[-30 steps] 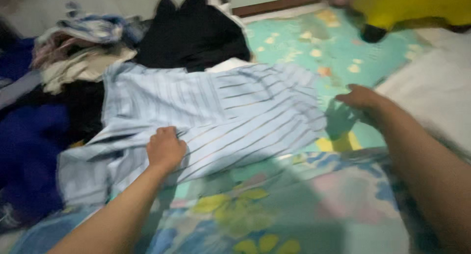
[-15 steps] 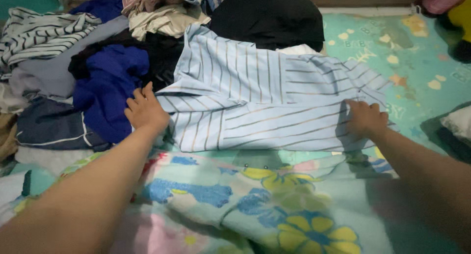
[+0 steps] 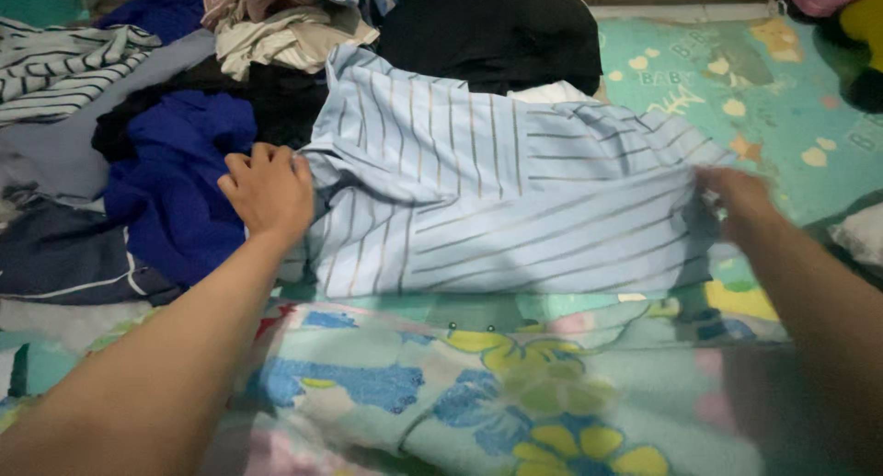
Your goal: The person folds several pieces of clothing on a patterned floor mat, including a white shirt, a black shirt, and a striped shirt. They smooth and align each item before folding it into a compact shape and placing it aside.
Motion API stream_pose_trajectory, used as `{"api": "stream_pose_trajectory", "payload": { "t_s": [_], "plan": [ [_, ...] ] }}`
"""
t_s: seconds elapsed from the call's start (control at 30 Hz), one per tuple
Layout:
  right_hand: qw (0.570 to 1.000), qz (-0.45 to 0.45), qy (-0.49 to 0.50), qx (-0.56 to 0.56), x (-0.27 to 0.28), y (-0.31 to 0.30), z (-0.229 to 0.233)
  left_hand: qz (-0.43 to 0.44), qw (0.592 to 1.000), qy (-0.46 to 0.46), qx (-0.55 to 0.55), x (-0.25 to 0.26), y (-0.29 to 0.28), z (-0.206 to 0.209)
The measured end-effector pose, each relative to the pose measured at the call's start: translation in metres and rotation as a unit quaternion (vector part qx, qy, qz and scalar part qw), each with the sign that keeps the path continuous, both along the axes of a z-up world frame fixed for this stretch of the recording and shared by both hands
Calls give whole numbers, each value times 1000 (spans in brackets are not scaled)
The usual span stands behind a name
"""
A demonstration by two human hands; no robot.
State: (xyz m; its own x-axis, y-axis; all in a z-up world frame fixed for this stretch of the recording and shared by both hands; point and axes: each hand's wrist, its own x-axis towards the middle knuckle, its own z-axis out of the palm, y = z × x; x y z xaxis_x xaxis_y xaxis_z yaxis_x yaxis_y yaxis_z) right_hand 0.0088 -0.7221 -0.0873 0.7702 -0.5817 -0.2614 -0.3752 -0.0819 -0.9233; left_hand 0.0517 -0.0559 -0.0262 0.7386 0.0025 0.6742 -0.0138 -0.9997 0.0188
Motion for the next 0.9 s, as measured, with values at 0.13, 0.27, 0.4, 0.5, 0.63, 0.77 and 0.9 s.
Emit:
{"api": "stream_pose_trajectory", "payload": {
  "t_s": [0.13,0.27,0.4,0.5,0.63,0.77,0.9],
  "plan": [
    [974,-103,-192,60,-49,2,87,-108,994,-14,-13,-9,-23,12],
    [956,-65,-272,93,-92,7,149,-359,922,136,-54,-14,-95,11],
    [936,19,-316,157,-133,14,189,-444,862,246,-17,-25,-186,7],
    [931,50,-337,132,-161,11,206,-511,824,239,-48,-35,-232,7],
    [957,-38,-278,76,-179,-10,212,-404,880,247,29,-33,-256,10],
    [968,-123,-180,127,-172,-31,196,-426,867,236,-103,-18,-222,16],
    [983,-134,-103,67,-135,-30,166,-464,797,357,-148,-4,-164,38]
  ]
}}
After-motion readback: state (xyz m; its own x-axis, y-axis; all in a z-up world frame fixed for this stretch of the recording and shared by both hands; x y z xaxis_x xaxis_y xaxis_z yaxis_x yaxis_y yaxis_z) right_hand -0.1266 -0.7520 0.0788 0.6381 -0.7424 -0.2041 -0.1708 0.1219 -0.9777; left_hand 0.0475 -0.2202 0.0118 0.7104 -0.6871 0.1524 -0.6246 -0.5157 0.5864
